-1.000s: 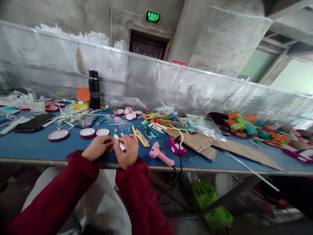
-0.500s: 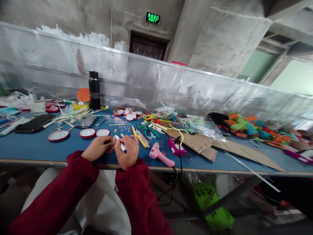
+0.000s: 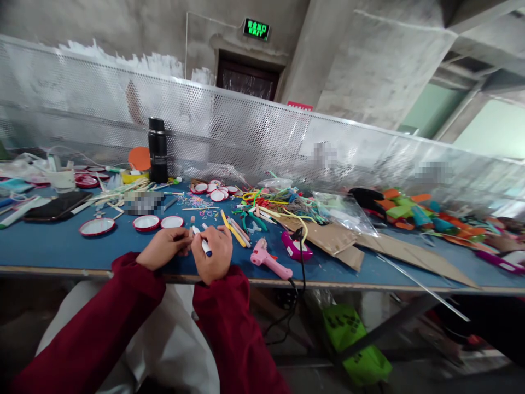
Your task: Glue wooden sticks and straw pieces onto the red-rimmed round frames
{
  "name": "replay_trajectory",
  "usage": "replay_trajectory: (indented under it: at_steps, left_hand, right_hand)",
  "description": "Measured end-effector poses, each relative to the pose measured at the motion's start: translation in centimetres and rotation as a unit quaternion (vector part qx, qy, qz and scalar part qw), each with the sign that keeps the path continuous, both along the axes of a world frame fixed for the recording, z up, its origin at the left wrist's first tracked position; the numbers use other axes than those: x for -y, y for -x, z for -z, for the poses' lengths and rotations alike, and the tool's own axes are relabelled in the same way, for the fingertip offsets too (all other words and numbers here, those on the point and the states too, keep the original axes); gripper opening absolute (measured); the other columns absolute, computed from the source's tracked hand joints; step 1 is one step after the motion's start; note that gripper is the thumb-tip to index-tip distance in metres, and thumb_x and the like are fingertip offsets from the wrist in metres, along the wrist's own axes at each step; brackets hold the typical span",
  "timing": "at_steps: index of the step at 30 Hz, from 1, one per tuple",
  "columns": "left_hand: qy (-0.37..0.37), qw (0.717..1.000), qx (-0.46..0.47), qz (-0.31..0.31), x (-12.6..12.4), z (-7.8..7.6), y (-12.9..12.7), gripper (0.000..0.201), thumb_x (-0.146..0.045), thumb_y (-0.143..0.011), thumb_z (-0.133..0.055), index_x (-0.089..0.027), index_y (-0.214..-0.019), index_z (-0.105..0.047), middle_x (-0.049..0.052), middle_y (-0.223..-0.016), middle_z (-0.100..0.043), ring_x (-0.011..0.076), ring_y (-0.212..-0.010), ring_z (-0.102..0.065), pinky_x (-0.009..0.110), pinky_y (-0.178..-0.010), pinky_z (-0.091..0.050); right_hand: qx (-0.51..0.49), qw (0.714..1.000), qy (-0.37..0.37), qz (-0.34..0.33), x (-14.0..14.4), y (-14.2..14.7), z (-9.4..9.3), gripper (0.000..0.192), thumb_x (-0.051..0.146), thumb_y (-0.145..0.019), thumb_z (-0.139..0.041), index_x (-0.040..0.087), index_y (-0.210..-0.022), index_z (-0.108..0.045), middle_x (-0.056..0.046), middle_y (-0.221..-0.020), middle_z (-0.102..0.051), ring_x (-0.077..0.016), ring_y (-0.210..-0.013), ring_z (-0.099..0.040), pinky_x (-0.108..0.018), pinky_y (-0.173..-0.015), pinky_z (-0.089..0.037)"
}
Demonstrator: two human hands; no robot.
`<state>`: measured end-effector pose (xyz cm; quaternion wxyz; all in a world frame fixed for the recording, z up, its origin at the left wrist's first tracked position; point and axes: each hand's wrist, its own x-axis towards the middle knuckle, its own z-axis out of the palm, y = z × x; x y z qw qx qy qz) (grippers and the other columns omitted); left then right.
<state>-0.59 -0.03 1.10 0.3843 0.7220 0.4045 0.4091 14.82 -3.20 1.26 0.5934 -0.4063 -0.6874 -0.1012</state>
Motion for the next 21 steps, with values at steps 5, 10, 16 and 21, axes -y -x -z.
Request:
replay_trajectory:
  at_steps: [5,10,16,21]
  left_hand:
    - [0.007,1.000,0.000,-0.002,-0.03,0.09,-0.01,0.031,-0.044,-0.083,-0.060,-0.019,-0.066,-0.054,-0.001,-0.057,-0.061,0.0154,-0.056,-0.059,0.027,-0.058,-0.045]
    - [0.003,1.000,-0.008,-0.002,0.08,-0.06,-0.03,0.030,-0.043,-0.084,-0.058,-0.019,-0.067,-0.055,-0.001,-0.059,-0.061,0.0148,-0.056,-0.059,0.027,-0.059,-0.045]
    - [-0.007,1.000,-0.020,-0.003,0.06,-0.13,0.01,0.029,-0.041,-0.085,-0.057,-0.018,-0.066,-0.055,-0.001,-0.058,-0.060,0.0142,-0.056,-0.058,0.026,-0.059,-0.044]
    - [-0.002,1.000,-0.007,0.007,-0.08,0.13,0.04,0.026,-0.038,-0.085,-0.056,-0.018,-0.068,-0.056,-0.001,-0.059,-0.060,0.0135,-0.055,-0.058,0.025,-0.058,-0.044]
  right_hand:
    - [0.002,1.000,-0.001,-0.003,-0.01,0.02,0.01,0.018,0.019,-0.087,-0.057,0.023,-0.070,-0.051,0.003,-0.063,-0.056,-0.0157,-0.066,-0.053,-0.033,-0.077,-0.043]
    - [0.000,1.000,-0.011,0.001,-0.12,0.01,0.04,0.019,0.019,-0.088,-0.057,0.023,-0.070,-0.051,0.002,-0.063,-0.056,-0.0154,-0.067,-0.052,-0.032,-0.077,-0.043]
    - [0.002,1.000,-0.018,-0.005,-0.28,0.03,0.10,0.019,0.018,-0.087,-0.057,0.023,-0.069,-0.050,0.002,-0.062,-0.056,-0.0154,-0.066,-0.052,-0.033,-0.077,-0.043]
    - [0.005,1.000,-0.016,-0.012,-0.17,0.06,0.07,0.018,0.018,-0.087,-0.057,0.023,-0.070,-0.051,0.002,-0.063,-0.058,-0.0154,-0.067,-0.053,-0.032,-0.077,-0.043]
